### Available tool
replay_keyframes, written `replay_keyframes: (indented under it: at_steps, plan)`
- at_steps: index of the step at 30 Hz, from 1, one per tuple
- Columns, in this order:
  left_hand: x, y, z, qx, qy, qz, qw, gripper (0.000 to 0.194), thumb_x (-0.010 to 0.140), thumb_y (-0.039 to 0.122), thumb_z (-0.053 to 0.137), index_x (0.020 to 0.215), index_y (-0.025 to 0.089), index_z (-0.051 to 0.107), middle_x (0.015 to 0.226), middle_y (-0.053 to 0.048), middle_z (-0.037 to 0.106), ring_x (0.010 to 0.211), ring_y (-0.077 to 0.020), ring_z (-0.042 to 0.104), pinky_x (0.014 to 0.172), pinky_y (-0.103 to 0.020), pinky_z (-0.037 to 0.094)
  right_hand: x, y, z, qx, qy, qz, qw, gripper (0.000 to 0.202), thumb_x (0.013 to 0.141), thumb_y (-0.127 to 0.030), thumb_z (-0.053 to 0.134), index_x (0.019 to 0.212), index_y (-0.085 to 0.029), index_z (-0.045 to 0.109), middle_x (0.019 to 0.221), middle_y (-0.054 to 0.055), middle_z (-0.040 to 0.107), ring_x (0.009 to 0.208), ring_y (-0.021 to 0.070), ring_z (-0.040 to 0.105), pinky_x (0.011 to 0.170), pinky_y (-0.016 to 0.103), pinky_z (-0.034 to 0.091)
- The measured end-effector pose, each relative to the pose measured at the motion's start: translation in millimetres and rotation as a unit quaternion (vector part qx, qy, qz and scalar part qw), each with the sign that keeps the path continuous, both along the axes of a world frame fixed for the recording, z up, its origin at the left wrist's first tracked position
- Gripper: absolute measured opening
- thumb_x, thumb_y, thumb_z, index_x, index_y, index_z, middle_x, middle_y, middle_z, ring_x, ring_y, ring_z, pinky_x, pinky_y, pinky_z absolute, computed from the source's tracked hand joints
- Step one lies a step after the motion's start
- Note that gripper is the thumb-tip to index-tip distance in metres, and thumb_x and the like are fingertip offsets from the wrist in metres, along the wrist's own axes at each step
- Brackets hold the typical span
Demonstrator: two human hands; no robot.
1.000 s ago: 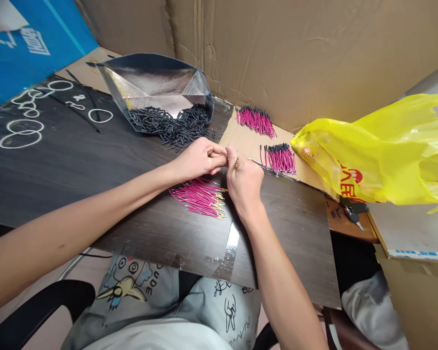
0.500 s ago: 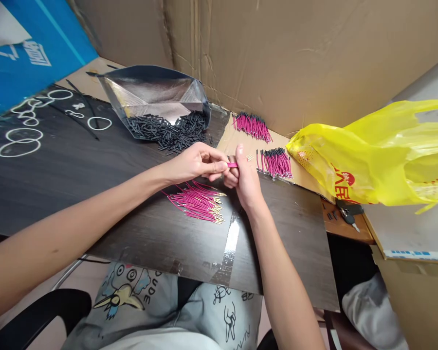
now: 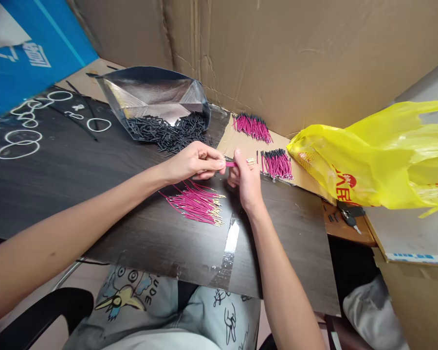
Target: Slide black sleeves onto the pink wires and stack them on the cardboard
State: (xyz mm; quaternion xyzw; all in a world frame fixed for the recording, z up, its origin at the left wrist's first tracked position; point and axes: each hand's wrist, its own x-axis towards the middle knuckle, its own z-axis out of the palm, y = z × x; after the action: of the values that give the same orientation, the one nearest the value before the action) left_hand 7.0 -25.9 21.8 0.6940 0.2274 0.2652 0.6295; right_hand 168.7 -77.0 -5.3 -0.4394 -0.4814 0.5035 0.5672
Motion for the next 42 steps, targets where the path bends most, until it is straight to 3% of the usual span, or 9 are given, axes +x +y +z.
replay_keyframes:
  at_steps: [4, 9, 16, 21, 23, 26, 30, 35, 42]
  plan:
    - [-3, 3, -0.5, -0.004, 0.016, 0.034, 0.999, 0.023, 0.087, 0.034, 0.068, 0.075, 0.014, 0.066, 0.046, 0.003, 0.048, 0.036, -0.0047, 0.036, 0.036, -0.022, 0.023, 4, 2, 0.0, -0.015, 0.005, 0.032, 0.999, 0.065, 0.084, -0.074, 0.062, 0.058, -0.024, 0.03, 0.053, -0.008, 0.017, 0.045, 0.0099, 0.015, 0.042, 0.026, 0.022]
    - [2, 0, -4.6, 0.013, 0.023, 0.061, 0.998, 0.023, 0.088, 0.032, 0.066, 0.074, 0.014, 0.065, 0.047, 0.003, 0.05, 0.035, -0.005, 0.039, 0.035, -0.021, 0.026, -1, 4, -4.3, 0.015, 0.003, -0.015, 1.0, 0.065, 0.084, -0.077, 0.06, 0.06, -0.024, 0.031, 0.057, -0.007, 0.02, 0.046, 0.01, 0.016, 0.042, 0.027, 0.023]
    - [12, -9, -15.5, 0.027, 0.017, 0.059, 0.998, 0.021, 0.092, 0.025, 0.058, 0.074, 0.014, 0.06, 0.05, 0.003, 0.052, 0.036, -0.0051, 0.042, 0.035, -0.02, 0.031, -1, 3, -13.5, 0.024, 0.042, -0.037, 0.998, 0.062, 0.083, -0.072, 0.066, 0.062, -0.024, 0.033, 0.058, -0.007, 0.022, 0.049, 0.011, 0.021, 0.045, 0.026, 0.026]
    - [0, 5, -13.1, 0.035, 0.03, 0.035, 0.998, 0.021, 0.092, 0.028, 0.059, 0.076, 0.015, 0.061, 0.048, 0.004, 0.048, 0.035, -0.0042, 0.036, 0.037, -0.021, 0.026, 2, 4, -12.9, 0.007, 0.028, 0.002, 1.0, 0.058, 0.083, -0.065, 0.07, 0.062, -0.023, 0.036, 0.059, -0.007, 0.023, 0.049, 0.0106, 0.016, 0.044, 0.026, 0.024]
    - [-6, 12, -12.5, 0.065, 0.054, 0.04, 0.996, 0.021, 0.09, 0.026, 0.059, 0.073, 0.015, 0.061, 0.047, 0.005, 0.047, 0.036, -0.0049, 0.035, 0.039, -0.023, 0.025, 4, 4, -13.3, 0.004, 0.005, 0.033, 0.999, 0.057, 0.084, -0.063, 0.071, 0.061, -0.023, 0.037, 0.059, -0.007, 0.023, 0.049, 0.0106, 0.017, 0.043, 0.026, 0.023]
    - [-10, 19, -14.2, 0.178, 0.105, 0.07, 0.976, 0.018, 0.084, 0.02, 0.06, 0.068, 0.013, 0.064, 0.051, 0.003, 0.049, 0.045, -0.0058, 0.038, 0.047, -0.024, 0.026, 8, 6, -16.4, 0.002, -0.047, 0.072, 0.996, 0.057, 0.086, -0.064, 0.07, 0.061, -0.023, 0.039, 0.059, -0.007, 0.023, 0.049, 0.0105, 0.018, 0.043, 0.026, 0.022]
    - [-2, 11, -20.1, 0.255, 0.152, 0.087, 0.951, 0.02, 0.08, 0.018, 0.058, 0.062, 0.013, 0.063, 0.052, 0.003, 0.046, 0.052, -0.0073, 0.036, 0.052, -0.026, 0.024, 15, 8, -22.4, 0.03, -0.098, 0.038, 0.994, 0.057, 0.087, -0.066, 0.068, 0.062, -0.022, 0.04, 0.059, -0.006, 0.025, 0.049, 0.0102, 0.022, 0.045, 0.026, 0.024]
    - [8, -1, -23.1, 0.238, 0.131, 0.083, 0.959, 0.021, 0.08, 0.019, 0.056, 0.06, 0.014, 0.06, 0.052, 0.003, 0.044, 0.053, -0.008, 0.034, 0.053, -0.027, 0.024, 14, 9, -22.5, 0.054, -0.077, -0.016, 0.995, 0.058, 0.087, -0.064, 0.068, 0.061, -0.022, 0.038, 0.057, -0.006, 0.026, 0.048, 0.0097, 0.024, 0.045, 0.026, 0.026]
    - [0, 16, -22.5, 0.136, 0.077, 0.133, 0.979, 0.021, 0.083, 0.023, 0.057, 0.065, 0.012, 0.062, 0.048, 0.004, 0.042, 0.045, -0.0061, 0.033, 0.048, -0.025, 0.022, 1, 9, -17.5, 0.024, -0.023, 0.056, 0.998, 0.057, 0.084, -0.065, 0.071, 0.061, -0.023, 0.04, 0.057, -0.008, 0.023, 0.047, 0.0092, 0.019, 0.041, 0.024, 0.028]
